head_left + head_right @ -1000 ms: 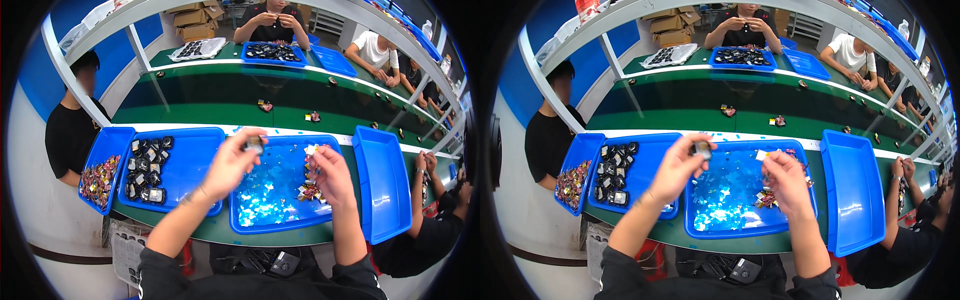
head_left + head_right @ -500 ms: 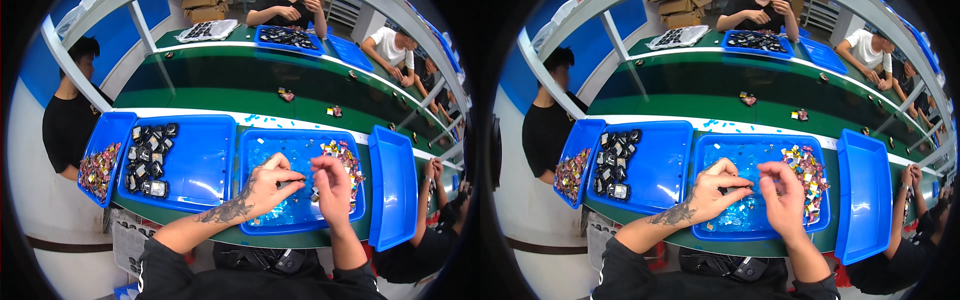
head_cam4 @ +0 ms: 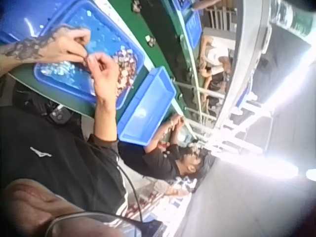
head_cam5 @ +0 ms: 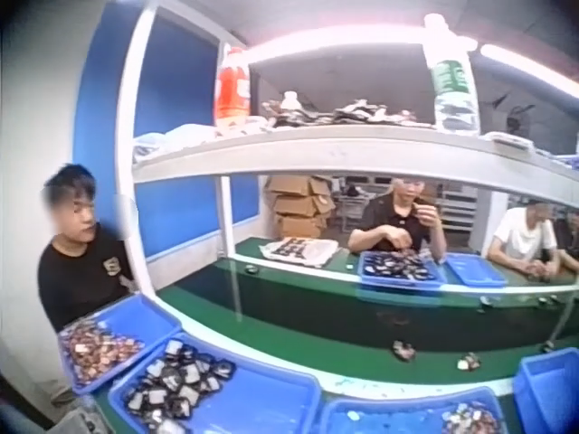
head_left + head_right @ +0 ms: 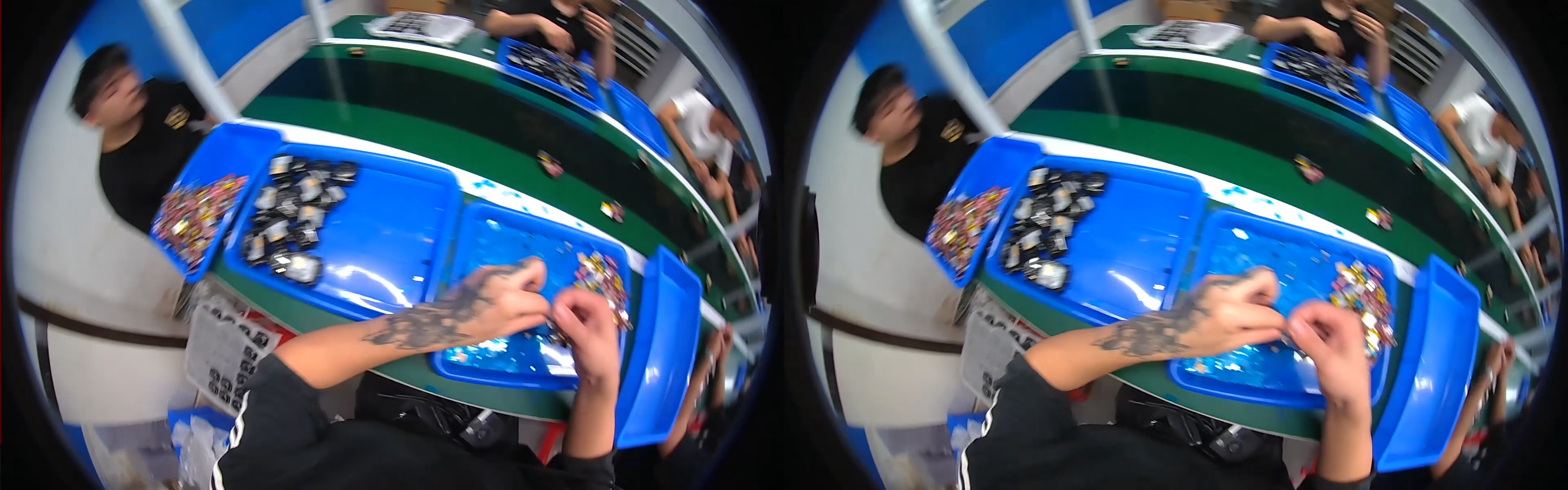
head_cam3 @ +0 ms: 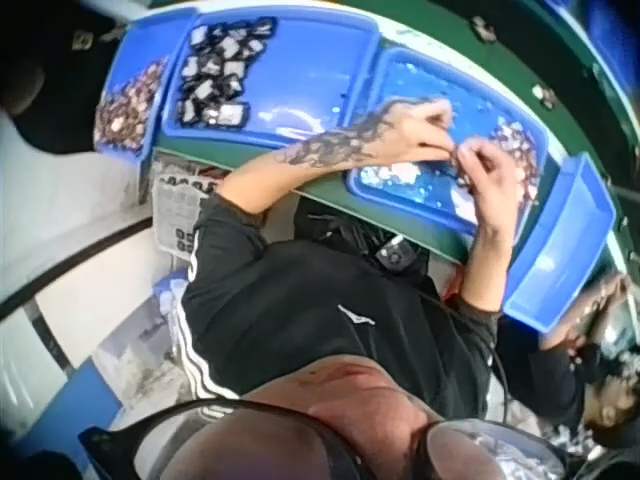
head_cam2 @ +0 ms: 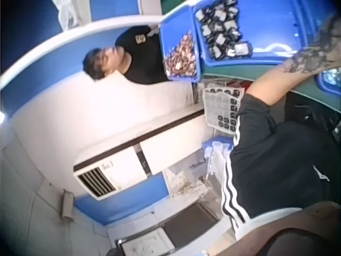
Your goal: Assembling small electronic components, specifically smartwatches, on a factory assembly line.
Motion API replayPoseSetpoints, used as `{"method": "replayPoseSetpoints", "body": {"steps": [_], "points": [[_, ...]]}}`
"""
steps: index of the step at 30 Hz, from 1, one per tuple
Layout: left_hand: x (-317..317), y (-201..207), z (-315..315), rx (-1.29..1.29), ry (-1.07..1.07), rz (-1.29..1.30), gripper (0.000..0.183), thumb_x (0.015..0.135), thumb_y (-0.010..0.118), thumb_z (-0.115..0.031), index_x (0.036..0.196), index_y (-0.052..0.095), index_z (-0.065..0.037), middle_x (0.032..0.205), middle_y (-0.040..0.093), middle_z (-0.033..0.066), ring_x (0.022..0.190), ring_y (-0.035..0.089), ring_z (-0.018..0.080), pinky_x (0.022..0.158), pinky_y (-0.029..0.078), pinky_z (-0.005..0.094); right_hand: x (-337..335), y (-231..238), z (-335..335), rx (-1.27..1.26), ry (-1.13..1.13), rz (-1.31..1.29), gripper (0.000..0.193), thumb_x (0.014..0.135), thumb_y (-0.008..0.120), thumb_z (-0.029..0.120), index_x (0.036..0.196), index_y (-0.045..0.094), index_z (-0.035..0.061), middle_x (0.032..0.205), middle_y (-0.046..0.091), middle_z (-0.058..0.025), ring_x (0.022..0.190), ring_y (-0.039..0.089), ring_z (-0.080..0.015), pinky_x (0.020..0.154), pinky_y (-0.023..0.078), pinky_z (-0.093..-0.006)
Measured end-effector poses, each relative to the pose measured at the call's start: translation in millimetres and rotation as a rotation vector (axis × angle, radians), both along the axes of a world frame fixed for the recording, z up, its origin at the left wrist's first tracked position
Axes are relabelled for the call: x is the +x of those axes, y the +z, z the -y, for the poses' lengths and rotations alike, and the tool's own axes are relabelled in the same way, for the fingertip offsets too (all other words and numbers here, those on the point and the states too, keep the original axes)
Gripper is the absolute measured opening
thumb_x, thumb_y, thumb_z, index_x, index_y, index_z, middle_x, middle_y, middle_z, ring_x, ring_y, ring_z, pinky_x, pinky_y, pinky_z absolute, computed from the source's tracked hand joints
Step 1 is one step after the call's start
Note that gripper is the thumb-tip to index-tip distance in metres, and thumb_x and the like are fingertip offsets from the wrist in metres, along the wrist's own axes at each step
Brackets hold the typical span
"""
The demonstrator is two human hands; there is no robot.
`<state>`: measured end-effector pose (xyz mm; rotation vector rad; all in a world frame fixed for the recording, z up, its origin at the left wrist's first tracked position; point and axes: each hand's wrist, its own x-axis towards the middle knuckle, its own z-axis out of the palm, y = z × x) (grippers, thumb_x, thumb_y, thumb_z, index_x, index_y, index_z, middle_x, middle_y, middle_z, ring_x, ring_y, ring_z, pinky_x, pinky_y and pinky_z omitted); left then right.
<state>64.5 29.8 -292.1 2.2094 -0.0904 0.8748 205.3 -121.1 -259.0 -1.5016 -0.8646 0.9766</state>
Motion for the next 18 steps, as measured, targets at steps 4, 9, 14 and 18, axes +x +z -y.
{"method": "replayPoseSetpoints", "body": {"steps": [4, 9, 14, 18], "points": [[3.5, 0.2, -4.0, 0.156, 0.063, -0.021, 0.017, 0.074, 0.08, -0.011, 0.086, 0.07, -0.005, 0.081, 0.048, 0.0047, 0.068, 0.056, 0.0161, 0.057, 0.049, 0.0301, 0.9, -16.2, -13.7, -0.024, -0.139, 0.059, 0.011, 0.092, 0.063, 0.01, 0.086, 0.059, 0.0012, 0.073, 0.056, 0.0006, 0.065, 0.049, -0.0057, 0.056, 0.038, -0.0211], [7.8, -1.3, 2.0, 0.054, 0.089, -0.087, 0.017, 0.075, 0.08, -0.013, 0.088, 0.073, -0.006, 0.081, 0.049, 0.0045, 0.068, 0.056, 0.0153, 0.058, 0.048, 0.0293, -9.6, -16.1, -9.8, 0.055, -0.24, 0.704, 0.007, 0.093, 0.057, 0.003, 0.1, 0.059, -0.0002, 0.083, 0.061, -0.0095, 0.073, 0.058, -0.0091, 0.062, 0.05, -0.0253], [7.5, -1.2, 3.3, -0.16, 0.092, -0.159, 0.018, 0.076, 0.081, -0.013, 0.091, 0.074, -0.006, 0.085, 0.053, 0.0052, 0.072, 0.057, 0.0158, 0.061, 0.048, 0.0297, -11.2, -12.1, 3.7, 0.127, -0.277, 0.197, 0.025, 0.085, 0.064, -0.004, 0.109, 0.064, 0.0011, 0.098, 0.064, -0.0084, 0.083, 0.063, -0.015, 0.072, 0.052, -0.0247], [2.7, -1.0, 2.8, -0.304, 0.04, -0.229, 0.023, 0.079, 0.077, -0.009, 0.102, 0.072, -0.005, 0.09, 0.057, 0.0051, 0.08, 0.059, 0.0146, 0.067, 0.05, 0.0286, -11.9, -17.0, -4.5, 0.24, -0.179, 0.498, 0.009, 0.083, 0.067, -0.002, 0.092, 0.067, -0.0001, 0.097, 0.064, -0.0097, 0.084, 0.063, -0.0161, 0.072, 0.051, -0.0252]]}}
